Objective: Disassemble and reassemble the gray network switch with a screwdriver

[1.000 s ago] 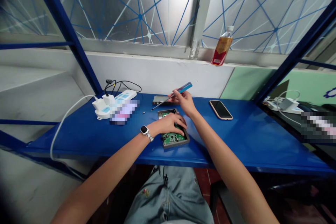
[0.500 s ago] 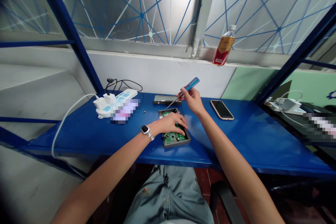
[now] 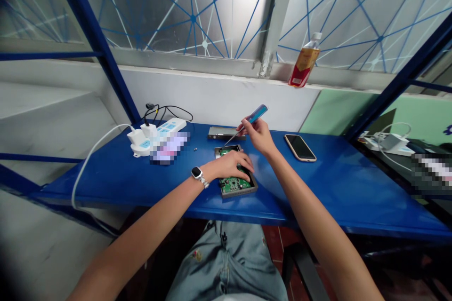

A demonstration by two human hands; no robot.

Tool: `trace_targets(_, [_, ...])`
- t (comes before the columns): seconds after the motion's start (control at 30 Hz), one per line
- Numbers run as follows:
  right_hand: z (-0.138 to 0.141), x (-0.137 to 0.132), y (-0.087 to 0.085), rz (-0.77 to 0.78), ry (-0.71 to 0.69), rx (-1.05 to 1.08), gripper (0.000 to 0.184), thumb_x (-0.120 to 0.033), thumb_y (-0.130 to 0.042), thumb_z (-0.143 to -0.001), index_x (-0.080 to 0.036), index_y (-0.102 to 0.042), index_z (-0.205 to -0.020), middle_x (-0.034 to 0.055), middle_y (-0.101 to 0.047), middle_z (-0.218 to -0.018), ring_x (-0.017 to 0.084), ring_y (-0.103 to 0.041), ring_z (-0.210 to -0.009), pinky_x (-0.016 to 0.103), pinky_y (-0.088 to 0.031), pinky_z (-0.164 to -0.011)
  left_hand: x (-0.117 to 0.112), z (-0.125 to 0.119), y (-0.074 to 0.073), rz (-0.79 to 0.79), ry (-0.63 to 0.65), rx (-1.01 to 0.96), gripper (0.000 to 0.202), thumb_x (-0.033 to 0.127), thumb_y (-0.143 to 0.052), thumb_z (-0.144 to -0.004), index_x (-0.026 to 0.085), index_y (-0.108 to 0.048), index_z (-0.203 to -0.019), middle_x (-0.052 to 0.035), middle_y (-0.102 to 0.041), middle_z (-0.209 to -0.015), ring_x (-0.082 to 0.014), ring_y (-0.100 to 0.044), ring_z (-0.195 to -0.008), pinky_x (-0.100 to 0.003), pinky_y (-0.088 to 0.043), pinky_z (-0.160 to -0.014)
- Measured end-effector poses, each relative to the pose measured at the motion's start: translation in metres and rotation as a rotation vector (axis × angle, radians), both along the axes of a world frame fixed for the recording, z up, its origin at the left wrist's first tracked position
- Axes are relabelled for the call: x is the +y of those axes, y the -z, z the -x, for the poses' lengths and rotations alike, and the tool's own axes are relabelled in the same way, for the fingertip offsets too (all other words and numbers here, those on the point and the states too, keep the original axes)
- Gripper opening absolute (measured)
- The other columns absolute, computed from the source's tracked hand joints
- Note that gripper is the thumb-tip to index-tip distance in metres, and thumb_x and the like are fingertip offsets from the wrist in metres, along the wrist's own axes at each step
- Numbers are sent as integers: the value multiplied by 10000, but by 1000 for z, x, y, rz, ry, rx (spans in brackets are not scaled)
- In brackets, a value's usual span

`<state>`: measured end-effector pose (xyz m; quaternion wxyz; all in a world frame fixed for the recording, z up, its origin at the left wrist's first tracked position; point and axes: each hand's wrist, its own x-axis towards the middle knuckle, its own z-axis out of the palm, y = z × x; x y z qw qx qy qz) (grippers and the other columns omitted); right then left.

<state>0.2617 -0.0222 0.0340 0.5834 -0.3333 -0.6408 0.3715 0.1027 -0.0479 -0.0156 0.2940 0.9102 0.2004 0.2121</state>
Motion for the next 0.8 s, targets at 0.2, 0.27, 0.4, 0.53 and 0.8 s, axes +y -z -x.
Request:
trace_targets(0.2, [1,-6,-1,-30,-9,-20,477,-643,-747,-808,-198,-629,-930,52,-751,-797,177,-710,-670,330,-596,-679,0,-1,-1,-6,-1,8,258,324,-875,-754,226,-834,-989,-65,-764,-1132,-222,-696,-1087,-329,-459,-1056])
trace_targets(0.27, [2,-7,-2,-38,-14,-24,479,-645,-747,-807,-197,-630,-932,56,-750,-803,182,-710,-678,337,-596,-686,0,-1,-1,-7,4,7,260,320,-872,-758,221,-833,-995,-70,-765,-1135,-223,-696,-1084,-335,-462,-1054])
trace_targets(0.4, [2,-9,-4,-39,-21,-49,487,-660,-734,-809,-200,-629,-930,55,-741,-785,183,-700,-667,348,-595,-695,1,-1,0,1,13,-3,262,328,-871,-759,219,-833,-994,-69,-765,-1137,-224,-696,-1082,-337,-463,-1052])
trace_targets(0.53, [2,-11,-7,-40,-27,-67,493,-671,-732,-803,-206,-625,-925,51,-738,-782,182,-689,-659,354,-597,-697,1,-1,0,-2,13,-2,242,317,-872,-759,235,-834,-984,-61,-770,-1124,-225,-695,-1089,-337,-456,-1057])
trace_targets(0.8, [3,-12,-10,-64,-65,-87,454,-628,-733,-834,-194,-635,-926,57,-735,-780,181,-691,-663,345,-583,-686,1,-1,-1,-15,24,7,252,339,-866,-764,235,-834,-991,-53,-778,-1114,-228,-684,-1115,-323,-436,-1071])
